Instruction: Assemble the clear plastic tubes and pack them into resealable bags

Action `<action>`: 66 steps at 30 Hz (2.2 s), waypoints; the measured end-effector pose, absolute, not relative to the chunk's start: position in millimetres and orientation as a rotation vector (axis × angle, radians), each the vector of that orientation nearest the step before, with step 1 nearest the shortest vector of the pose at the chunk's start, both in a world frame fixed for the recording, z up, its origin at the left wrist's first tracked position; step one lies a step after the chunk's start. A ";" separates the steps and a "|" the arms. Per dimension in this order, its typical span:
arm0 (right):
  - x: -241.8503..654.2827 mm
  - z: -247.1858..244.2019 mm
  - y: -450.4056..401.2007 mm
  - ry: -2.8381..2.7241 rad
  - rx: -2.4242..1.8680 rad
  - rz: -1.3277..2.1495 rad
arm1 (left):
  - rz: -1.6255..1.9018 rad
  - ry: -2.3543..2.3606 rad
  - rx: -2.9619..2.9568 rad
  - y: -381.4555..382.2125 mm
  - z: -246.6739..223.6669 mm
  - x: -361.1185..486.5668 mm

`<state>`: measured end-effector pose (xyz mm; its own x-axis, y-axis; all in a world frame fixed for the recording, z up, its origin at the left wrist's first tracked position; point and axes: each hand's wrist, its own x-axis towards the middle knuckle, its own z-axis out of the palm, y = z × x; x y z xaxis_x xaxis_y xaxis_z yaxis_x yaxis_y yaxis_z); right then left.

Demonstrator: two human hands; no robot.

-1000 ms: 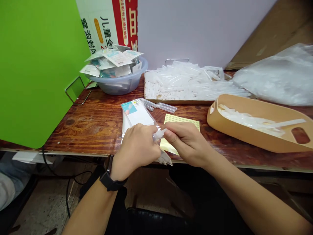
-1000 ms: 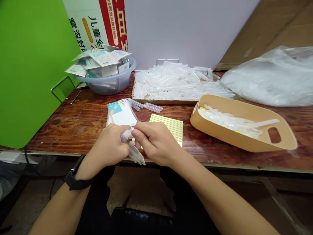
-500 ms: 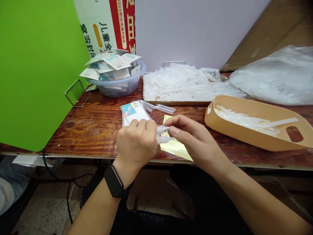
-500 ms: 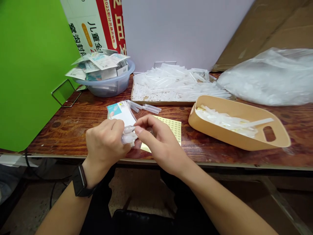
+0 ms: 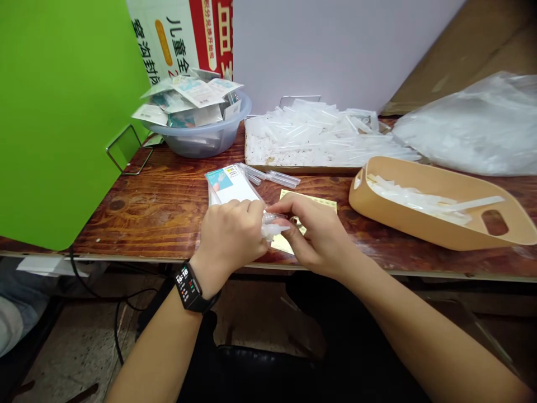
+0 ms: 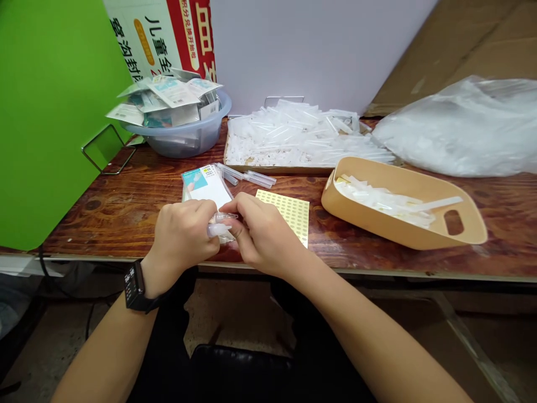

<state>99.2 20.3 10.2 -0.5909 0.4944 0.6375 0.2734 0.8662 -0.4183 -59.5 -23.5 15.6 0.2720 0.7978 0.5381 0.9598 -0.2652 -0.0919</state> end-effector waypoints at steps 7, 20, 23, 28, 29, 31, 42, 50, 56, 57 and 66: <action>94.0 13.7 20.1 -2.183 -0.624 0.427 | -0.504 -1.578 -2.048 -22.9 16.9 -56.0; 94.6 26.2 12.7 -1.892 -0.785 0.876 | -0.580 -1.503 -1.924 -21.2 18.1 -53.0; 94.9 24.6 13.1 -1.739 -0.760 0.967 | -0.578 -1.515 -1.907 -18.4 18.7 -55.0; 94.6 21.1 11.0 -1.693 -0.762 0.938 | -0.535 -1.560 -1.873 -13.1 15.5 -60.3; 94.6 20.9 10.8 -1.689 -0.763 0.942 | -0.530 -1.575 -1.863 -12.4 14.9 -61.3; 94.8 21.0 11.0 -1.693 -0.777 0.954 | -0.526 -1.603 -1.845 -11.4 14.0 -63.0; 94.4 23.3 5.8 -1.739 -0.677 0.942 | -0.538 -1.704 -1.847 -7.6 10.1 -68.9; 94.1 19.0 6.0 -1.812 -0.652 0.943 | -0.533 -1.673 -1.835 -7.0 8.6 -66.5; 92.4 16.6 10.8 -1.857 -0.673 0.969 | -0.560 -1.591 -1.834 -5.6 6.5 -61.1; 92.5 16.9 11.8 -1.876 -0.690 0.944 | -0.563 -1.575 -1.829 -5.3 6.2 -60.4; 95.1 17.8 18.2 -2.072 -0.700 0.328 | -0.549 -1.533 -1.875 -4.8 4.7 -52.1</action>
<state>95.1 18.2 17.8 -0.4375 0.5927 0.6763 0.3544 0.8048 -0.4761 -52.1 -4.8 4.7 0.2296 0.6995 0.6767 0.9701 -0.1082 -0.2173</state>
